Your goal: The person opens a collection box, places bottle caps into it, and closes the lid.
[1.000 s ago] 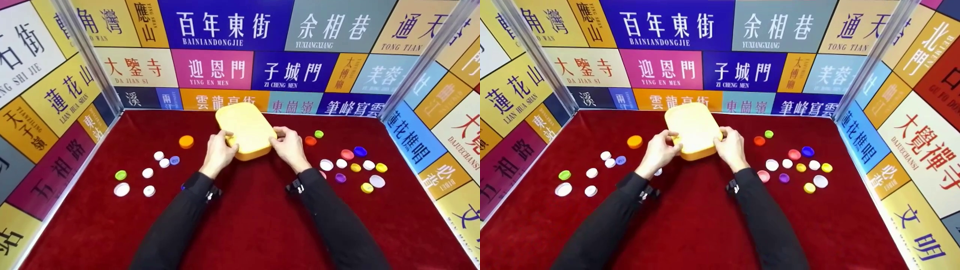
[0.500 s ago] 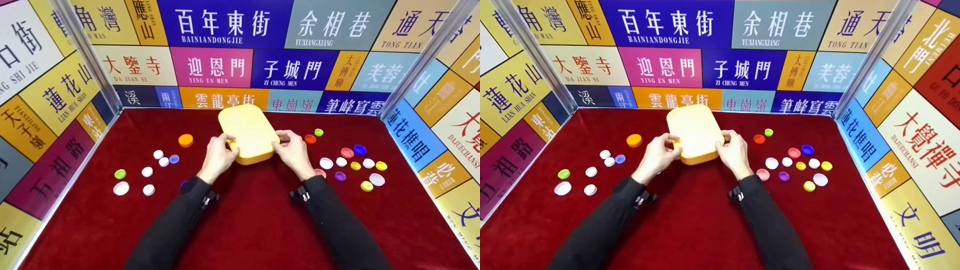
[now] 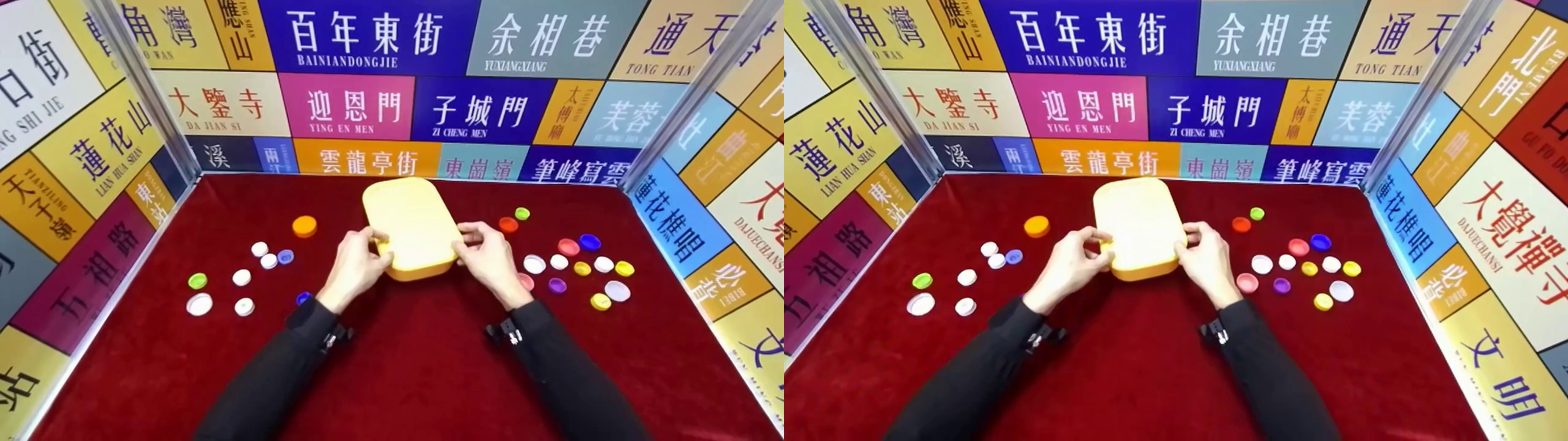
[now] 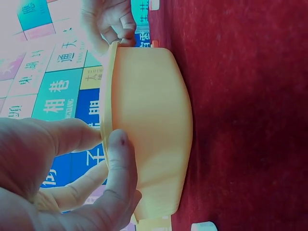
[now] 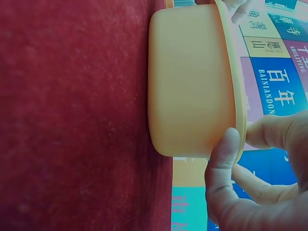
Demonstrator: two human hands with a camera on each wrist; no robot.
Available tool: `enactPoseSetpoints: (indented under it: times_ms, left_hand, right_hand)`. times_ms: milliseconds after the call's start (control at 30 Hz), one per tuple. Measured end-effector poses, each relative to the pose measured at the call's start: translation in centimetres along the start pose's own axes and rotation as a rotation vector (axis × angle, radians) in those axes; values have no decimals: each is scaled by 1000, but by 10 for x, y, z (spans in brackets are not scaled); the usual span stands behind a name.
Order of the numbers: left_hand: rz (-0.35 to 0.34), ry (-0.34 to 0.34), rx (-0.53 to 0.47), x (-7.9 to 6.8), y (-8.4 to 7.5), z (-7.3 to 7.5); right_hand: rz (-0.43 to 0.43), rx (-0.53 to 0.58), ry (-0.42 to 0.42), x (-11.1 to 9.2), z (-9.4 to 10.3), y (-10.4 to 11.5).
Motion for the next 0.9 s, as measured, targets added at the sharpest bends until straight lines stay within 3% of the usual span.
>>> enactPoseSetpoints:
  times_ms: [267,900]
  left_hand:
    - [-60,24,-13,-16,-9,5]
    - [-104,99,-23,-65,-17,15]
  right_hand:
    - [-34,55,43,-16,10,-3]
    - [-93,106,192,-63,22,-11]
Point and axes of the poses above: each hand's wrist, its own x-axis towards the middle knuckle, its own z-axis out of the back of the hand, y = z × x, the point moved 10 cm from there along x, towards the middle knuckle, and after that the axes turned 12 degrees about -y, right-handed, at the moved point
